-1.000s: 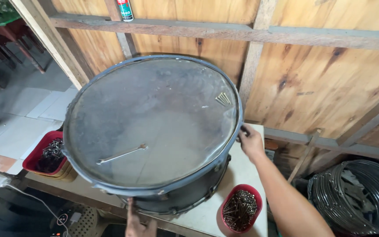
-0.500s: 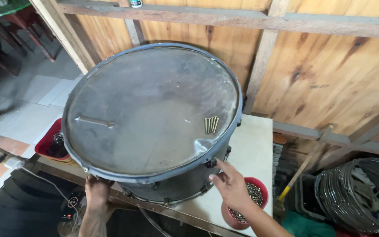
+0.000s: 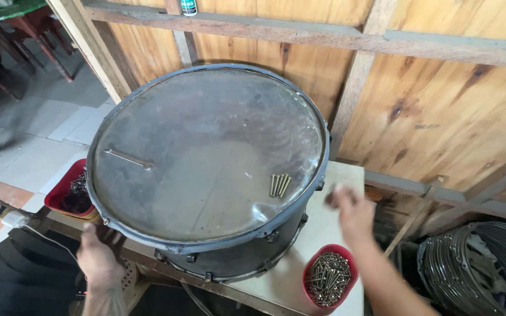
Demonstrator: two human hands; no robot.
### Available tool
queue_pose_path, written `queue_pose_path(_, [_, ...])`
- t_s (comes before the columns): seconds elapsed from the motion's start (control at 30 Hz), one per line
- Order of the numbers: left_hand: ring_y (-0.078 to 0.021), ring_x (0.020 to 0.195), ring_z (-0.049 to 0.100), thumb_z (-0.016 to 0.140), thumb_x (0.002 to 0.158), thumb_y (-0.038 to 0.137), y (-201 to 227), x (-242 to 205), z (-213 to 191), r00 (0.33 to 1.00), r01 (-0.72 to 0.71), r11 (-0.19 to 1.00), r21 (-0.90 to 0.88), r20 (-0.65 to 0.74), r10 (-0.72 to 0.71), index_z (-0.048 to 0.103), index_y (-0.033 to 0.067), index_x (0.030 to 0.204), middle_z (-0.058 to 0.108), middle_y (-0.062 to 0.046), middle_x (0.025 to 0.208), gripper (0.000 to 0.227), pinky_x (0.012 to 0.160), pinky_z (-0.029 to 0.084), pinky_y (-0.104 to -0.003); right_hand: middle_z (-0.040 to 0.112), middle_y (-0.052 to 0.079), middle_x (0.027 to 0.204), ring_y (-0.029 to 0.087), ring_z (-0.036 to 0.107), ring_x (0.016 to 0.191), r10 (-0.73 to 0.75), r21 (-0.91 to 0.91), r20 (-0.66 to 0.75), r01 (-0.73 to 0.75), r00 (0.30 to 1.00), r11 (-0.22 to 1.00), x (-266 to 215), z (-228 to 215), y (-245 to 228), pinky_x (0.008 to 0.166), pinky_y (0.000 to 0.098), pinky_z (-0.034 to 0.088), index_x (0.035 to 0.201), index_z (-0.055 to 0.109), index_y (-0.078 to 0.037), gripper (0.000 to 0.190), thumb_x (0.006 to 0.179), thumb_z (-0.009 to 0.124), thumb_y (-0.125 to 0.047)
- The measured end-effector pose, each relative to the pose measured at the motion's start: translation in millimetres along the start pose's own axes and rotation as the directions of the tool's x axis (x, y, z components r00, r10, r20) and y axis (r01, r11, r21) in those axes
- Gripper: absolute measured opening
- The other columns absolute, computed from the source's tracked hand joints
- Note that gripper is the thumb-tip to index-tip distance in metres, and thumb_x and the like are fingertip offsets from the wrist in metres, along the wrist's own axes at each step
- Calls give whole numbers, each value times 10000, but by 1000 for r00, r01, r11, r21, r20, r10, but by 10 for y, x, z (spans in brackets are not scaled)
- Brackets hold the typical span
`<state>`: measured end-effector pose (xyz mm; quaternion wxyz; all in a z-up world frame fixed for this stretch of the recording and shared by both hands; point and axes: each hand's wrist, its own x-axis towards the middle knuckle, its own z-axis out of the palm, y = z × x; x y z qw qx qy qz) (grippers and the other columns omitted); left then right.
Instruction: The person assembles a large drum by securing the drumhead to the shell. They place the drum on a workbench, insert bolts into the tension rods, and tighten them by hand around the rim. A wrench and a container of bolts are visible on the drumhead and nearby.
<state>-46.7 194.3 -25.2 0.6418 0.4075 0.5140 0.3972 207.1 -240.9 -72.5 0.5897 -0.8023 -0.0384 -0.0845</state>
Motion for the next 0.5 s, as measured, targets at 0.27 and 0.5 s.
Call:
queue_pose_path(0.27, [-278,1320,550,433,1046,399,745,-458,427,993,0,984,179,117,-21,487,108,1445,554,-93,1459,497,1105,454,-403,609,24,1015,223,577,874,395,151,459,-508,796,848,961,163,-1009,723,394,467,1178,619,-160,370,909,654,-411])
queue_pose_path(0.5, [-232,1221,625,487,1031,348,562,-209,434,987,-96,985,141,145,75,627,203,1386,647,-27,1378,408,1006,537,-379,534,5,759,162,491,620,322,233,442,-454,837,860,1111,297,-644,512,344,434,876,592,-188,107,896,657,-271])
